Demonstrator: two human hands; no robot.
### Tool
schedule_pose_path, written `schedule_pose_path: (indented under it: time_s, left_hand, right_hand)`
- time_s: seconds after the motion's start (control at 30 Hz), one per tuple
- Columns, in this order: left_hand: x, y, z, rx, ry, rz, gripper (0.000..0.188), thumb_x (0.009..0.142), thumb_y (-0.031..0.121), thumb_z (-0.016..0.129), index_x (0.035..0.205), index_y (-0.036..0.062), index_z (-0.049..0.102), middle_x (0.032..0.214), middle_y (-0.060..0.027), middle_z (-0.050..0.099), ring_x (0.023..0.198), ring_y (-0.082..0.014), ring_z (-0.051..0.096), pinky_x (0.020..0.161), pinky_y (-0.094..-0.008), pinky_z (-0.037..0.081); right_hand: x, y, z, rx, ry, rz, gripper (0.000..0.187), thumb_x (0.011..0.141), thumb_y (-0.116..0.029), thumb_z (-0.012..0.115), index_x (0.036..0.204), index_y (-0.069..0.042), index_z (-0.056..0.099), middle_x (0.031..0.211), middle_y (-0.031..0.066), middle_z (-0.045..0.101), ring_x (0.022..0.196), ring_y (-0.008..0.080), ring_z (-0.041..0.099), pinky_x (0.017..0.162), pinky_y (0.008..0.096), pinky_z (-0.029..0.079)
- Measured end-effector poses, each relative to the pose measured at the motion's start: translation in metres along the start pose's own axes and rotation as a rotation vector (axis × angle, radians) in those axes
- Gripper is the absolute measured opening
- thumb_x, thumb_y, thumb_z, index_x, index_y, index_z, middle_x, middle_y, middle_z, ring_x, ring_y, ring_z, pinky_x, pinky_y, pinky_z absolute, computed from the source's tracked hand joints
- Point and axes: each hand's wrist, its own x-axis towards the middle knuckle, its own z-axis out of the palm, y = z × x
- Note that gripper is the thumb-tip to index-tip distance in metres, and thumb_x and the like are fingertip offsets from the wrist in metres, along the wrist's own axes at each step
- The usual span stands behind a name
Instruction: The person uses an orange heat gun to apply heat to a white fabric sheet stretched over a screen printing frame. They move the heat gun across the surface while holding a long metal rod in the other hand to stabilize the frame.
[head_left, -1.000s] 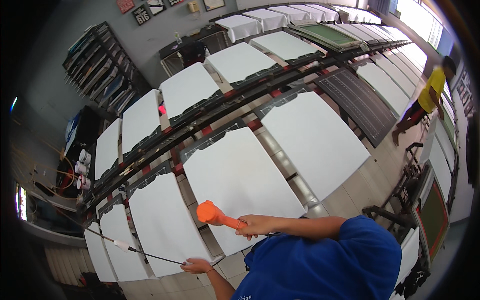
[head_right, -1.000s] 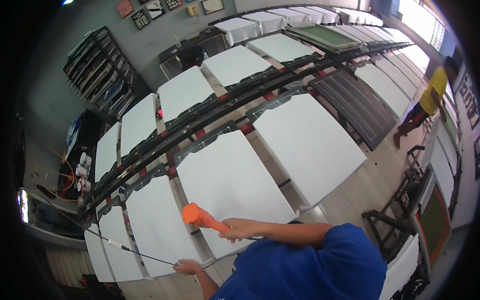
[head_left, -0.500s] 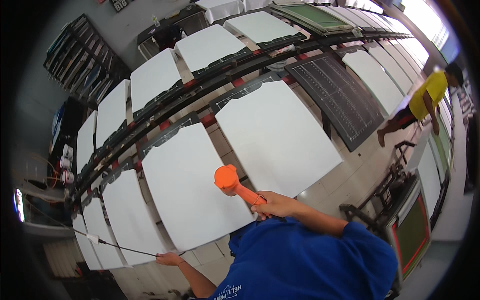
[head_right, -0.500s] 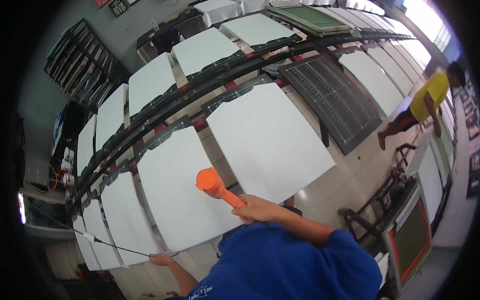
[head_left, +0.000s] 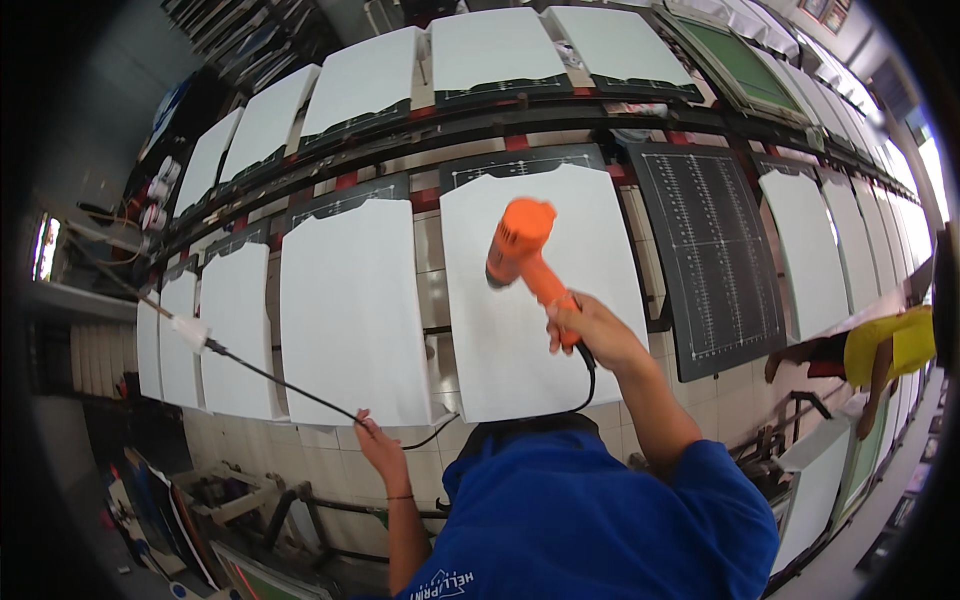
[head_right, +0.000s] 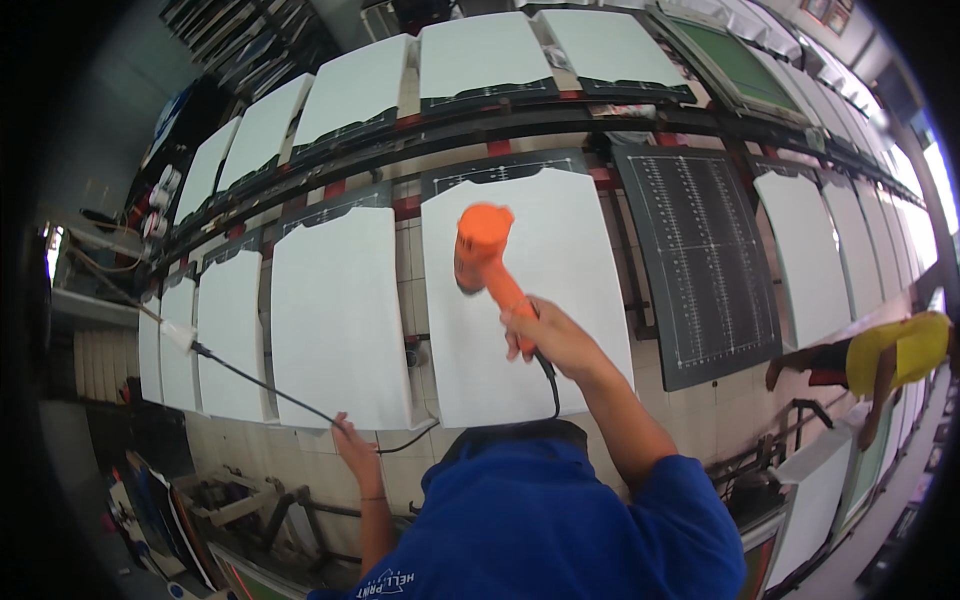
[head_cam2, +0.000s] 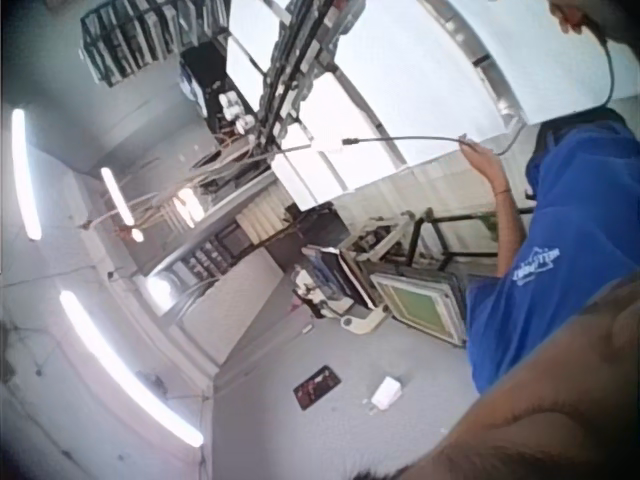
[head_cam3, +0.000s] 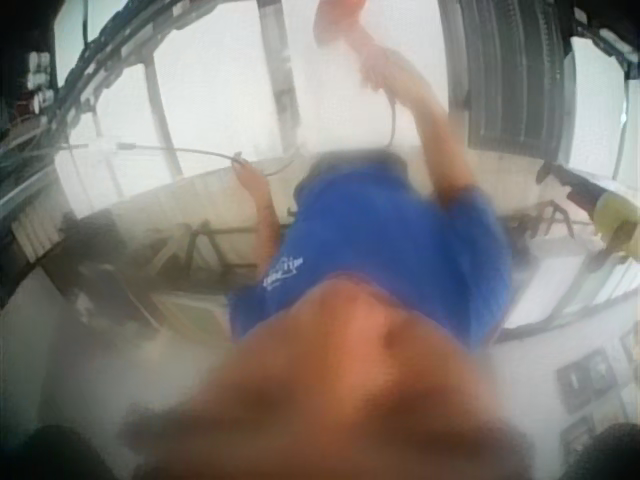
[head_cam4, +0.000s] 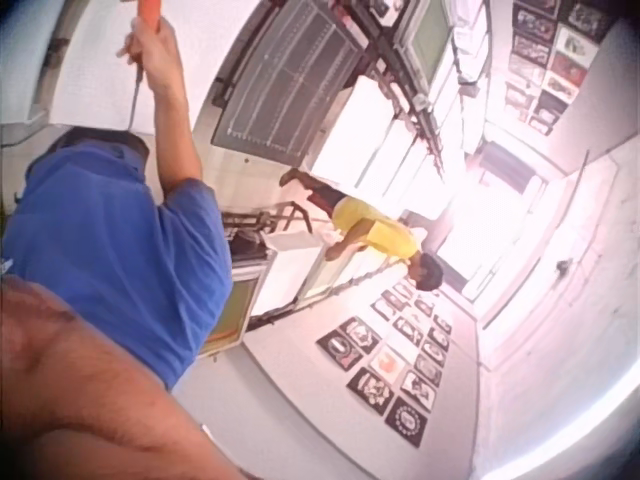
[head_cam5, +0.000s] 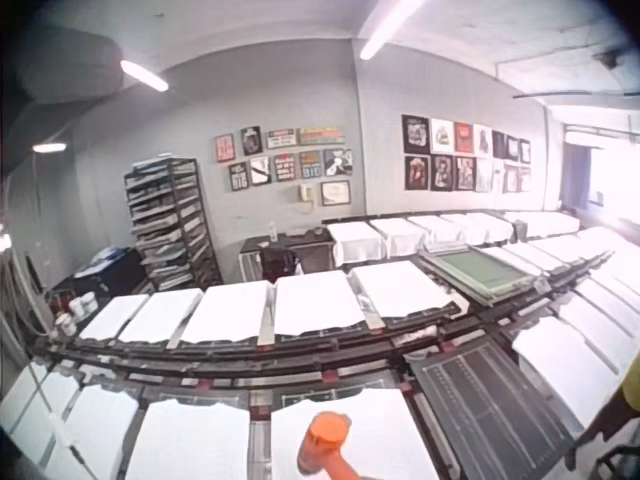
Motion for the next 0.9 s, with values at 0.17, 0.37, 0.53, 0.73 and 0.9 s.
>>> schedule_pose_path:
  time_s: [0.17,0.37,0.53,0.73,0.9]
  left_hand:
    - [0.024,-0.123,0.024,0.381,0.131,0.250,0.032,0.104,0.017,0.037,0.123,-0.0008,0.055,0.139,-0.0199,0.047,0.121,-0.0358,0.047,0.098,-0.0472,0.040]
    - [0.055,-0.101,0.052,0.430,0.365,0.118,0.033,0.103,0.013,0.037,0.127,-0.0006,0.056,0.153,-0.0228,0.032,0.134,-0.0452,0.031,0.111,-0.0522,0.025]
    - [0.070,-0.108,0.064,0.475,0.475,0.049,0.036,0.101,0.012,0.038,0.130,0.0008,0.056,0.153,-0.0225,0.033,0.135,-0.0434,0.032,0.111,-0.0517,0.026]
    - [0.076,-0.115,0.067,0.453,0.516,0.082,0.035,0.101,0.014,0.041,0.129,0.0010,0.057,0.151,-0.0229,0.035,0.137,-0.0385,0.033,0.112,-0.0496,0.026]
    - [0.077,-0.113,0.067,0.430,0.514,0.107,0.035,0.102,0.016,0.042,0.130,0.0003,0.056,0.151,-0.0229,0.035,0.138,-0.0391,0.032,0.112,-0.0491,0.026]
  right_hand:
    - [0.064,-0.050,0.014,0.014,-0.021,-0.044,0.033,0.094,-0.035,0.061,0.102,-0.004,0.052,0.081,0.0034,0.058,0.073,0.0122,0.061,0.059,0.0246,0.046]
    - [0.138,-0.051,0.012,-0.254,0.102,0.012,0.033,0.094,-0.038,0.062,0.097,-0.006,0.053,0.071,0.0001,0.055,0.061,0.0088,0.055,0.053,0.0221,0.044]
    - [0.161,-0.034,0.014,-0.298,0.115,0.062,0.034,0.093,-0.038,0.061,0.094,-0.005,0.055,0.073,0.0010,0.056,0.064,0.0100,0.059,0.056,0.0234,0.045]
    - [0.165,-0.033,0.023,-0.329,0.141,0.073,0.032,0.091,-0.037,0.063,0.092,-0.006,0.055,0.073,0.0002,0.056,0.064,0.0103,0.059,0.056,0.0235,0.045]
    - [0.174,-0.029,0.017,-0.289,0.097,0.072,0.031,0.091,-0.035,0.064,0.093,-0.006,0.055,0.073,0.0003,0.056,0.064,0.0105,0.059,0.056,0.0233,0.044]
